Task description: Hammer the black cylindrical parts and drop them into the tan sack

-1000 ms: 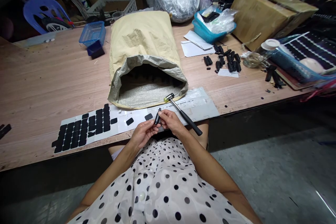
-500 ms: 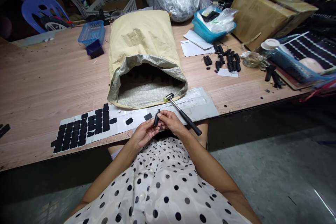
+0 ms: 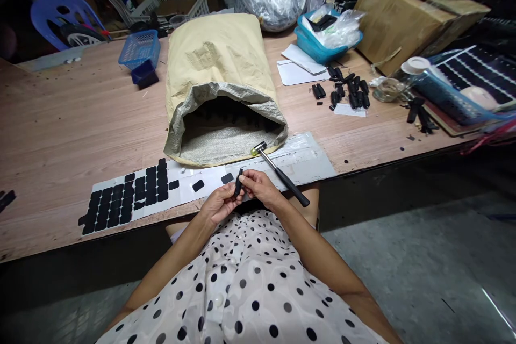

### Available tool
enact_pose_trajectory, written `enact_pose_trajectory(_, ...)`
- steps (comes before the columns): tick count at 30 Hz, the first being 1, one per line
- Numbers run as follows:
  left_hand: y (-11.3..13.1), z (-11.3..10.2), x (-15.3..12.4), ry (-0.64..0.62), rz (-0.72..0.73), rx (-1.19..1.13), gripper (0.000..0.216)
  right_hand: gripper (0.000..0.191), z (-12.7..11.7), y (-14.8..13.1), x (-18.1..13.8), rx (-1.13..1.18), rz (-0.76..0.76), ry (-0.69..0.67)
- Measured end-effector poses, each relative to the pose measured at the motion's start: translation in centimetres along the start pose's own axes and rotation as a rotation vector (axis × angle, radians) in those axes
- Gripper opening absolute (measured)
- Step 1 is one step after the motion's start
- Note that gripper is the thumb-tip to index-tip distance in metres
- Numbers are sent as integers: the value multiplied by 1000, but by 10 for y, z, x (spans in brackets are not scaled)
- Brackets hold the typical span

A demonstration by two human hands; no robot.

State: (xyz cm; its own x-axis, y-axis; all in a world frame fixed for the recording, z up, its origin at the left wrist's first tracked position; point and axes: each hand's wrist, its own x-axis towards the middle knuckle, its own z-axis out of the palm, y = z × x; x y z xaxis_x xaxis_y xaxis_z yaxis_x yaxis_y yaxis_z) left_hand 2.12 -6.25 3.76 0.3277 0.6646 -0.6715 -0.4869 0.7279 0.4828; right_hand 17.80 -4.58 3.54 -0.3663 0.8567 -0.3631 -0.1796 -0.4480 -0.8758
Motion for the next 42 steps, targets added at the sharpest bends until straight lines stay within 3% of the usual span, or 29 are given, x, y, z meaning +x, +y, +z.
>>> enact_pose_trajectory(14, 6, 1, -8, 79, 68, 94, 12, 52, 0, -1, 1, 6, 49, 73)
enact_pose_trajectory(23, 28, -7, 0, 109, 82, 126, 9, 53, -16, -3, -9, -151, -28, 318)
enact_pose_trajectory(29, 28, -11, 1, -52, 91, 71, 24, 42, -35, -3, -22, -442, -291, 528)
enact_pose_trajectory(33, 23, -13, 4, -79, 174, 108, 36, 28, -45, 3, -26, -898, -481, 720)
enact_pose_trajectory(37, 19, -17, 11, -45, 360, 211, 52, 25, -54, 15, -25, -1266, -451, 821)
enact_pose_trajectory(42, 20, -20, 24, 6, 617, 465, 44, 20, -57, 23, -21, -1397, -371, 790)
